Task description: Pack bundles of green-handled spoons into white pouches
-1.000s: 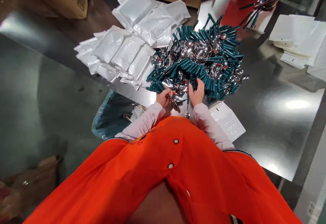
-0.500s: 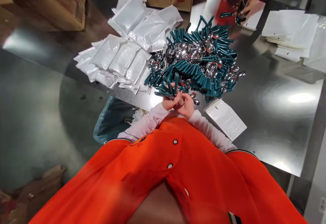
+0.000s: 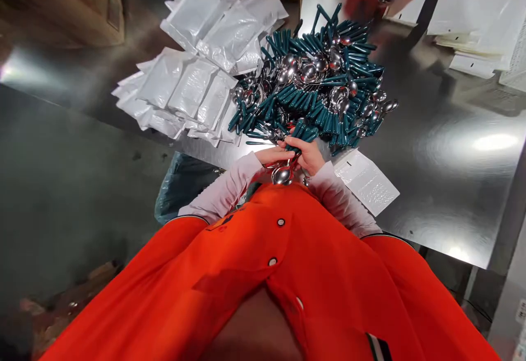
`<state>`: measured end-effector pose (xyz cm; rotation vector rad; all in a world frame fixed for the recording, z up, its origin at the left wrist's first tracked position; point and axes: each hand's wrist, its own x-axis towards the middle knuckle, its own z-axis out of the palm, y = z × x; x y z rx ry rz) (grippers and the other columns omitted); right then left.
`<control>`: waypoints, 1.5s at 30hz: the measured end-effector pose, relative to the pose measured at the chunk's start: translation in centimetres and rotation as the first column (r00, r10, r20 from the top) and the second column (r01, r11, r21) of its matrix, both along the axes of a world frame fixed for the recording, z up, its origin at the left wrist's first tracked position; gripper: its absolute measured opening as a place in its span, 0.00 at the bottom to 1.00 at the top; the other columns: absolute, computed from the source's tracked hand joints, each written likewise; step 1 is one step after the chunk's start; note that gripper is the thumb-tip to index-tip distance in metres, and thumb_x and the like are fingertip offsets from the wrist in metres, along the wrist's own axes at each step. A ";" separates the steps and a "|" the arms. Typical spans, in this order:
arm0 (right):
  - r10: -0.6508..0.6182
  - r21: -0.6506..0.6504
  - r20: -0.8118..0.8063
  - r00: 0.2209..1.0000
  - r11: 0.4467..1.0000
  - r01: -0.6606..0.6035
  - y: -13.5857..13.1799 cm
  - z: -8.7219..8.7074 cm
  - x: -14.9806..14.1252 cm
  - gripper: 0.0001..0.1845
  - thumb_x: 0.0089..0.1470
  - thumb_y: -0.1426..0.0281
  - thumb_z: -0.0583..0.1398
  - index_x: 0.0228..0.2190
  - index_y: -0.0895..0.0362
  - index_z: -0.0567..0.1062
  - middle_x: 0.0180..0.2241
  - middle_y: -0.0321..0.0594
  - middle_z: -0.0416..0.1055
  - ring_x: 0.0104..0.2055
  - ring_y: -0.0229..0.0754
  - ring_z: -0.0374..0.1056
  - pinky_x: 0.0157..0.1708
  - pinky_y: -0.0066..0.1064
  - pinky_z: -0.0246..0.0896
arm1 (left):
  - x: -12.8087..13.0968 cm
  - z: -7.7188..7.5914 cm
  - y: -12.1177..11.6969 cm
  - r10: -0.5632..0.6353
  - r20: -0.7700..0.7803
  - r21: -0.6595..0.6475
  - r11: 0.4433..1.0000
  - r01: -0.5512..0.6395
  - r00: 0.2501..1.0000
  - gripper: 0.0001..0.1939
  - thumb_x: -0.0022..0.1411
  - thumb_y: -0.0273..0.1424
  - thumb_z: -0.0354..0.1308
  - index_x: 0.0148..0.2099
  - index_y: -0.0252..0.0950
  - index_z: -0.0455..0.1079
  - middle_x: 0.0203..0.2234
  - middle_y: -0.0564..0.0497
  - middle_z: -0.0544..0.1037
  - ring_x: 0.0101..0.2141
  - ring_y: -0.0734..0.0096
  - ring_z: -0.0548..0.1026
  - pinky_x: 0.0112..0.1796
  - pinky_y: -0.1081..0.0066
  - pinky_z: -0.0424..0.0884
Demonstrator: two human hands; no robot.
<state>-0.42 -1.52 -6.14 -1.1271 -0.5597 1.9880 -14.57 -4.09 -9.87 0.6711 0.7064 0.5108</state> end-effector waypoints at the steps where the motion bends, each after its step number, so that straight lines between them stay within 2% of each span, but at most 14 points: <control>1: -0.019 -0.009 -0.027 0.999 1.000 0.019 0.4 -0.2 0.1 0.19 0.37 0.72 0.72 0.29 0.52 0.69 0.23 0.26 0.71 0.26 0.37 0.72 0.36 0.35 0.76 | -0.6 0.3 0.1 0.018 -0.038 0.031 0.999 -0.017 0.999 0.28 0.46 0.52 0.73 0.33 0.30 0.77 0.27 0.43 0.79 0.30 0.60 0.79 0.37 0.61 0.75; 6: -0.064 -0.055 -0.037 0.997 0.997 0.062 2.0 -0.7 1.7 0.17 0.40 0.72 0.69 0.31 0.53 0.68 0.21 0.25 0.68 0.25 0.33 0.68 0.36 0.31 0.76 | -3.2 1.6 -1.1 0.150 -0.103 0.165 0.977 -0.132 0.983 0.31 0.36 0.42 0.80 0.42 0.32 0.81 0.37 0.44 0.83 0.39 0.60 0.80 0.43 0.64 0.74; 13: -0.155 -0.193 -0.059 0.986 0.971 0.141 2.6 -0.5 2.2 0.15 0.41 0.77 0.67 0.31 0.54 0.70 0.23 0.26 0.70 0.24 0.32 0.68 0.36 0.30 0.77 | -2.1 0.4 -2.8 0.310 -0.191 0.205 0.940 -0.271 0.931 0.24 0.39 0.38 0.78 0.40 0.33 0.81 0.35 0.45 0.83 0.35 0.63 0.80 0.41 0.65 0.75; 18: -0.184 -0.204 -0.037 0.982 0.964 0.172 2.9 -0.2 1.9 0.14 0.43 0.77 0.66 0.32 0.53 0.69 0.23 0.25 0.70 0.25 0.31 0.69 0.35 0.30 0.77 | -1.6 -0.2 -2.8 0.483 -0.287 0.441 0.834 -0.333 0.827 0.14 0.50 0.34 0.70 0.40 0.35 0.80 0.32 0.47 0.82 0.34 0.65 0.78 0.39 0.67 0.73; 23: -0.181 -0.175 -0.004 0.984 0.969 0.177 3.3 -0.7 1.7 0.15 0.46 0.75 0.68 0.33 0.52 0.69 0.25 0.27 0.72 0.30 0.36 0.72 0.36 0.34 0.76 | -2.6 1.8 -2.6 0.595 -0.414 0.733 0.666 -0.135 0.689 0.06 0.58 0.30 0.62 0.39 0.39 0.78 0.36 0.46 0.79 0.39 0.61 0.74 0.43 0.65 0.70; 26: -0.178 -0.164 -0.024 0.984 0.971 0.172 3.1 -0.9 1.1 0.13 0.47 0.71 0.68 0.32 0.53 0.69 0.25 0.28 0.72 0.29 0.36 0.71 0.38 0.35 0.75 | -1.9 2.5 -3.0 0.616 -0.468 0.775 0.630 -0.040 0.634 0.03 0.59 0.30 0.62 0.36 0.38 0.76 0.32 0.46 0.75 0.39 0.60 0.72 0.45 0.63 0.68; 28: -0.185 -0.129 -0.047 0.982 0.976 0.177 2.7 -1.0 0.6 0.13 0.46 0.70 0.68 0.31 0.53 0.69 0.25 0.28 0.72 0.29 0.34 0.70 0.38 0.34 0.75 | -0.8 2.5 -3.7 0.619 -0.493 0.768 0.640 -0.029 0.611 0.05 0.61 0.32 0.61 0.32 0.38 0.74 0.29 0.46 0.72 0.37 0.60 0.71 0.45 0.62 0.68; 31: -0.170 -0.006 -0.078 0.982 0.985 0.170 1.8 -0.8 0.1 0.16 0.39 0.74 0.68 0.31 0.53 0.68 0.28 0.26 0.73 0.26 0.31 0.66 0.33 0.29 0.71 | 0.1 2.7 -5.0 0.496 -0.505 0.754 0.651 0.082 0.706 0.07 0.64 0.33 0.58 0.36 0.38 0.76 0.30 0.46 0.74 0.38 0.59 0.72 0.47 0.60 0.68; 34: -0.062 0.080 -0.128 0.990 0.994 0.072 1.5 -0.5 0.6 0.18 0.36 0.76 0.66 0.31 0.52 0.68 0.28 0.25 0.71 0.23 0.30 0.62 0.26 0.26 0.66 | -0.9 3.9 -5.6 0.405 -0.456 0.784 0.604 0.142 0.793 0.14 0.59 0.35 0.64 0.48 0.40 0.78 0.41 0.43 0.78 0.45 0.56 0.74 0.53 0.58 0.67; 36: 0.021 0.061 -0.174 0.984 0.998 -0.010 1.7 -0.5 1.1 0.17 0.36 0.75 0.65 0.31 0.52 0.68 0.26 0.25 0.68 0.22 0.29 0.60 0.26 0.26 0.64 | -2.1 4.6 -5.1 0.491 -0.413 0.770 0.638 0.006 0.767 0.22 0.55 0.37 0.68 0.52 0.42 0.77 0.47 0.43 0.78 0.49 0.55 0.74 0.55 0.57 0.66; 38: 0.082 0.033 -0.208 0.975 0.997 -0.076 1.9 -0.5 1.3 0.16 0.37 0.73 0.64 0.32 0.52 0.68 0.24 0.24 0.65 0.21 0.29 0.57 0.25 0.26 0.63 | -2.7 4.6 -3.9 0.506 -0.396 0.649 0.745 -0.156 0.766 0.26 0.50 0.39 0.72 0.52 0.40 0.76 0.46 0.43 0.80 0.48 0.54 0.76 0.53 0.58 0.69; 39: 0.103 0.028 -0.217 0.971 0.995 -0.099 2.0 -0.6 1.3 0.15 0.38 0.73 0.64 0.32 0.52 0.68 0.24 0.24 0.64 0.20 0.28 0.56 0.24 0.26 0.63 | -2.8 4.2 -3.2 0.450 -0.381 0.551 0.812 -0.192 0.808 0.27 0.48 0.39 0.74 0.51 0.39 0.76 0.43 0.43 0.80 0.46 0.54 0.77 0.50 0.59 0.71; 42: 0.127 0.044 -0.221 0.967 0.992 -0.120 2.0 -0.7 0.6 0.16 0.39 0.71 0.65 0.34 0.51 0.70 0.25 0.25 0.67 0.22 0.30 0.61 0.26 0.27 0.65 | -1.6 2.5 -1.4 0.152 -0.239 0.269 0.959 -0.085 0.959 0.25 0.43 0.41 0.77 0.40 0.32 0.78 0.32 0.44 0.80 0.37 0.55 0.79 0.41 0.61 0.74; 45: 0.099 0.064 -0.151 0.984 0.994 -0.091 1.7 -0.9 -0.2 0.20 0.37 0.72 0.67 0.36 0.50 0.71 0.29 0.26 0.72 0.27 0.34 0.68 0.28 0.28 0.68 | -0.1 1.0 -0.7 0.084 -0.195 0.205 0.978 -0.043 0.977 0.21 0.45 0.39 0.77 0.34 0.30 0.77 0.26 0.47 0.78 0.30 0.62 0.77 0.37 0.64 0.74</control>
